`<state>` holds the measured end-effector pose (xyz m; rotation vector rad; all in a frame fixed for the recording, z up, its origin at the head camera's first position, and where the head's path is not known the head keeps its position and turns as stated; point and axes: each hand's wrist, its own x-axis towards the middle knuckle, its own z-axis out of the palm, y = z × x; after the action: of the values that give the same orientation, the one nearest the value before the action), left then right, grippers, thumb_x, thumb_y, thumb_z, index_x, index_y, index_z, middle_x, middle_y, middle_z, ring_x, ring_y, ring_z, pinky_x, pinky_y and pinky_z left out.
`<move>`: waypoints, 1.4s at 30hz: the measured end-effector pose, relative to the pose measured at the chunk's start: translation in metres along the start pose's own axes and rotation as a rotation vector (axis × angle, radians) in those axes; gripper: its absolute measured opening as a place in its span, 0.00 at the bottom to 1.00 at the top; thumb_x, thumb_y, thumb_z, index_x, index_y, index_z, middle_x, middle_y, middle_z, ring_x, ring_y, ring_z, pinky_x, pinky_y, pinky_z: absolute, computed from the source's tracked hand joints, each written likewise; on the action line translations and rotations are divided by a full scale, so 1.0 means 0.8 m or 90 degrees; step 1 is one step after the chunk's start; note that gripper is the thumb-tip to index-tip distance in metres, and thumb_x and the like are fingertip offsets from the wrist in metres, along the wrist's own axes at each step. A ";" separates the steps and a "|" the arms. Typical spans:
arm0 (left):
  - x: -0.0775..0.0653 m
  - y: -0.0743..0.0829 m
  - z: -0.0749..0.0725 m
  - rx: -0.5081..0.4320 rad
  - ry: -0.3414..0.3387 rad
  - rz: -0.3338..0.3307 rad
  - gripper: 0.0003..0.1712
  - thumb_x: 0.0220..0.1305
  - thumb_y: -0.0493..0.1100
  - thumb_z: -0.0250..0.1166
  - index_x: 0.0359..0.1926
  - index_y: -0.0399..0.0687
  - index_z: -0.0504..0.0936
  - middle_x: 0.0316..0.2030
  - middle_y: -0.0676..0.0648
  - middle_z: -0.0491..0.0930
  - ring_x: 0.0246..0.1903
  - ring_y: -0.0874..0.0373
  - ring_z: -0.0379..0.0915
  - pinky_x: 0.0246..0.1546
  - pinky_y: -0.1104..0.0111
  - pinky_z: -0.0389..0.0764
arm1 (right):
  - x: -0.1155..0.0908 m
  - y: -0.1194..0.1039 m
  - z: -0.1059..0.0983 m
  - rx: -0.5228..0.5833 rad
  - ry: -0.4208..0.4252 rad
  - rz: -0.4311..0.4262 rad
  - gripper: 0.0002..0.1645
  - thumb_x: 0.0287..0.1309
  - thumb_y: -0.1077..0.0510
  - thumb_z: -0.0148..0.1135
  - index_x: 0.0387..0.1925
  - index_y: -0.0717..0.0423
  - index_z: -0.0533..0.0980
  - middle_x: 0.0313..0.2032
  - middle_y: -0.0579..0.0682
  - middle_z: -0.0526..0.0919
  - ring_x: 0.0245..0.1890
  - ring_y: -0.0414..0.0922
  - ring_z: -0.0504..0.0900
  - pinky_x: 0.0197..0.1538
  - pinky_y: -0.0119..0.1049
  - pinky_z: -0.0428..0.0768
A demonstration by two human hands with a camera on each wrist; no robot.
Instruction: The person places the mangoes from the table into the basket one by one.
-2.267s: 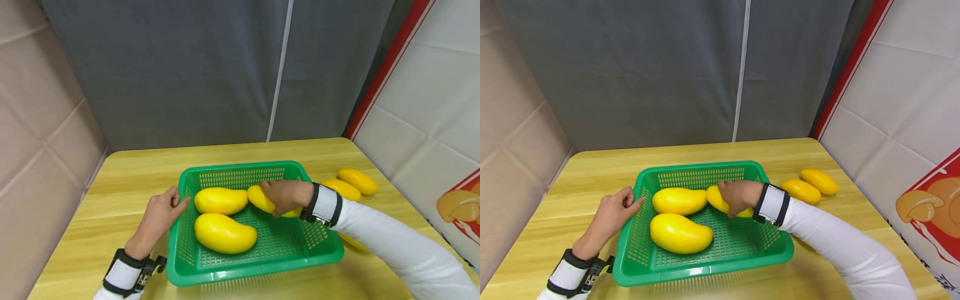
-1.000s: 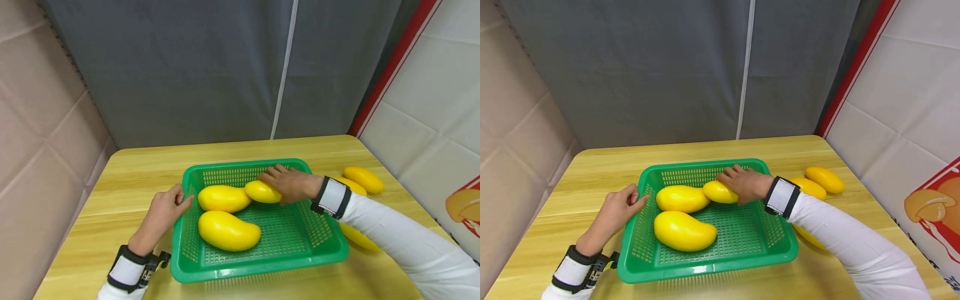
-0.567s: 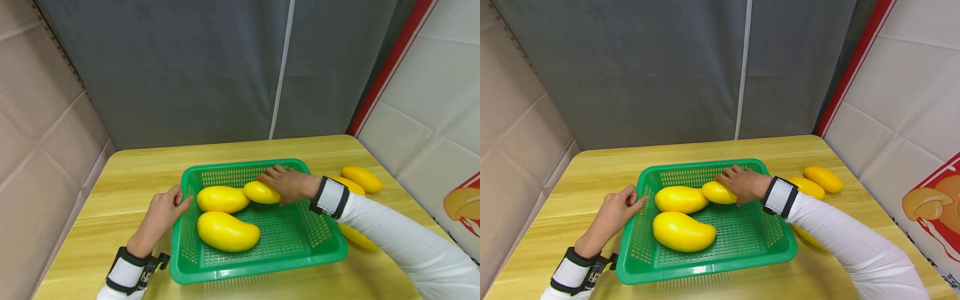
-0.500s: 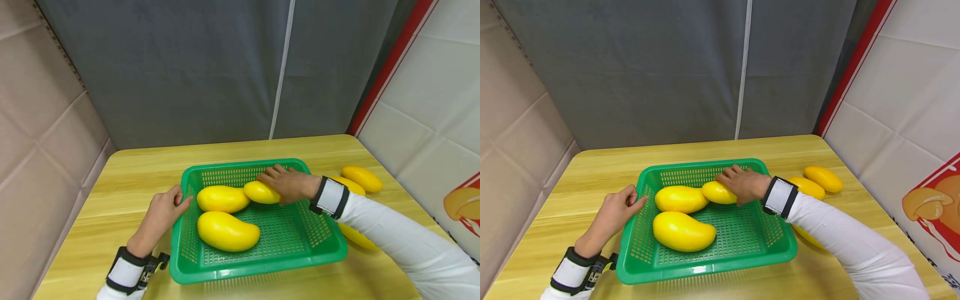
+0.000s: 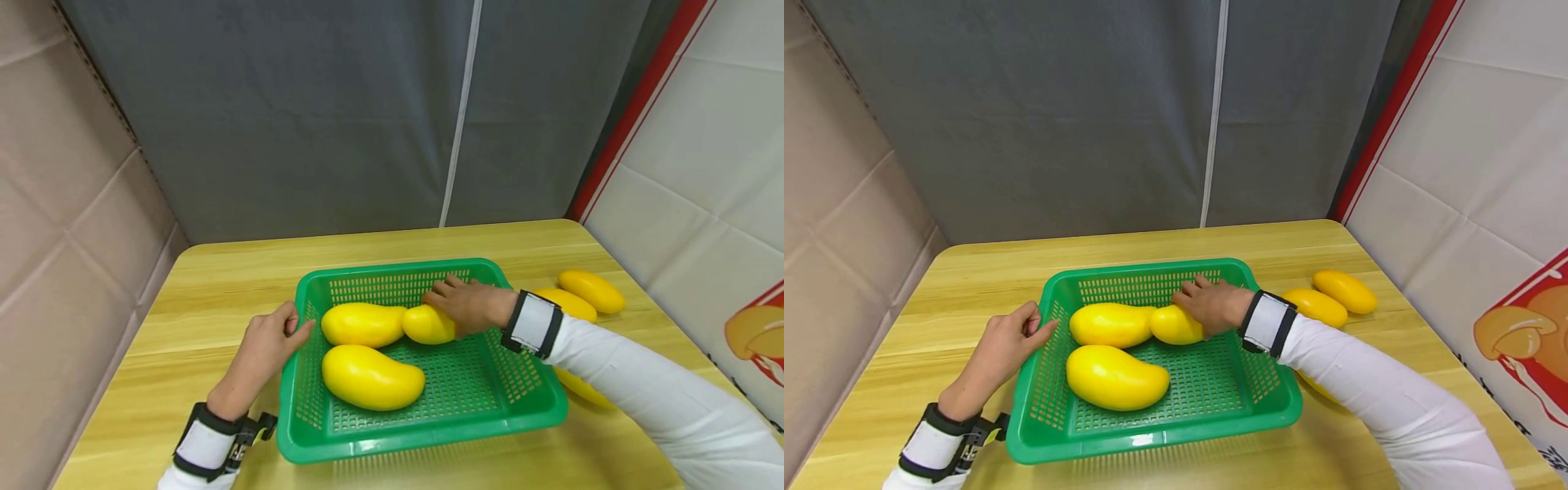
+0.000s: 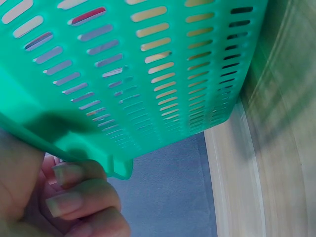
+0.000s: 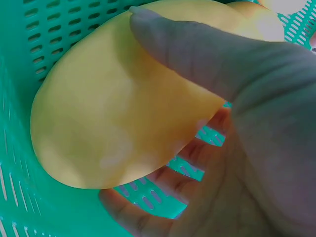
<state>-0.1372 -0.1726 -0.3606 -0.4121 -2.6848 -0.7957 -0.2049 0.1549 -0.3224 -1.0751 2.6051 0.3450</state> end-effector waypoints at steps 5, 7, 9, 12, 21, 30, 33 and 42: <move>0.000 -0.001 0.001 -0.002 0.006 0.003 0.18 0.59 0.43 0.63 0.22 0.47 0.61 0.14 0.54 0.53 0.11 0.63 0.50 0.13 0.72 0.54 | -0.001 -0.001 -0.003 0.006 0.000 0.009 0.43 0.44 0.46 0.71 0.61 0.47 0.60 0.57 0.52 0.64 0.56 0.53 0.62 0.51 0.52 0.71; 0.001 -0.002 0.002 -0.002 0.008 0.006 0.18 0.58 0.43 0.63 0.22 0.47 0.61 0.14 0.54 0.53 0.11 0.63 0.50 0.13 0.73 0.54 | -0.001 -0.002 -0.006 0.008 0.005 0.021 0.43 0.44 0.46 0.70 0.61 0.48 0.61 0.56 0.53 0.65 0.54 0.53 0.64 0.50 0.50 0.73; 0.001 -0.002 0.002 -0.002 0.008 0.007 0.19 0.58 0.43 0.63 0.22 0.47 0.61 0.14 0.54 0.52 0.10 0.63 0.50 0.13 0.73 0.54 | -0.002 -0.003 -0.008 0.006 0.013 0.036 0.42 0.44 0.45 0.70 0.60 0.49 0.62 0.55 0.53 0.66 0.52 0.53 0.66 0.48 0.48 0.74; 0.001 -0.002 0.003 -0.004 0.008 0.008 0.19 0.58 0.43 0.64 0.22 0.47 0.61 0.14 0.54 0.52 0.10 0.62 0.50 0.13 0.73 0.54 | -0.002 -0.004 -0.010 0.006 0.020 0.057 0.41 0.43 0.45 0.71 0.58 0.49 0.64 0.53 0.54 0.67 0.51 0.53 0.68 0.46 0.48 0.75; 0.002 -0.002 0.001 -0.006 0.000 0.002 0.19 0.58 0.43 0.63 0.22 0.47 0.60 0.14 0.54 0.52 0.11 0.61 0.50 0.13 0.72 0.54 | -0.005 -0.005 -0.011 0.017 0.015 0.063 0.43 0.43 0.45 0.71 0.60 0.49 0.63 0.55 0.54 0.66 0.54 0.54 0.66 0.49 0.50 0.73; 0.000 0.001 -0.001 -0.009 -0.002 -0.002 0.18 0.60 0.44 0.62 0.22 0.47 0.61 0.14 0.54 0.52 0.11 0.62 0.50 0.14 0.72 0.55 | -0.007 -0.004 -0.012 0.013 0.010 0.061 0.45 0.42 0.43 0.71 0.61 0.48 0.63 0.56 0.53 0.66 0.55 0.54 0.65 0.51 0.51 0.71; 0.000 0.000 0.000 -0.009 0.001 0.001 0.18 0.59 0.43 0.62 0.22 0.47 0.61 0.14 0.54 0.52 0.11 0.62 0.50 0.14 0.72 0.54 | -0.007 -0.003 -0.013 0.007 0.008 0.062 0.45 0.42 0.43 0.71 0.61 0.48 0.63 0.56 0.53 0.66 0.55 0.53 0.64 0.51 0.52 0.71; -0.002 0.000 -0.001 -0.009 -0.005 -0.001 0.19 0.59 0.43 0.63 0.22 0.47 0.61 0.14 0.54 0.52 0.11 0.62 0.50 0.13 0.72 0.54 | -0.021 -0.016 -0.035 -0.047 0.000 0.027 0.47 0.42 0.44 0.71 0.64 0.47 0.61 0.62 0.55 0.61 0.60 0.55 0.58 0.55 0.53 0.68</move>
<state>-0.1358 -0.1730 -0.3603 -0.4162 -2.6882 -0.8160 -0.1892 0.1474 -0.2921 -1.0454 2.6370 0.4546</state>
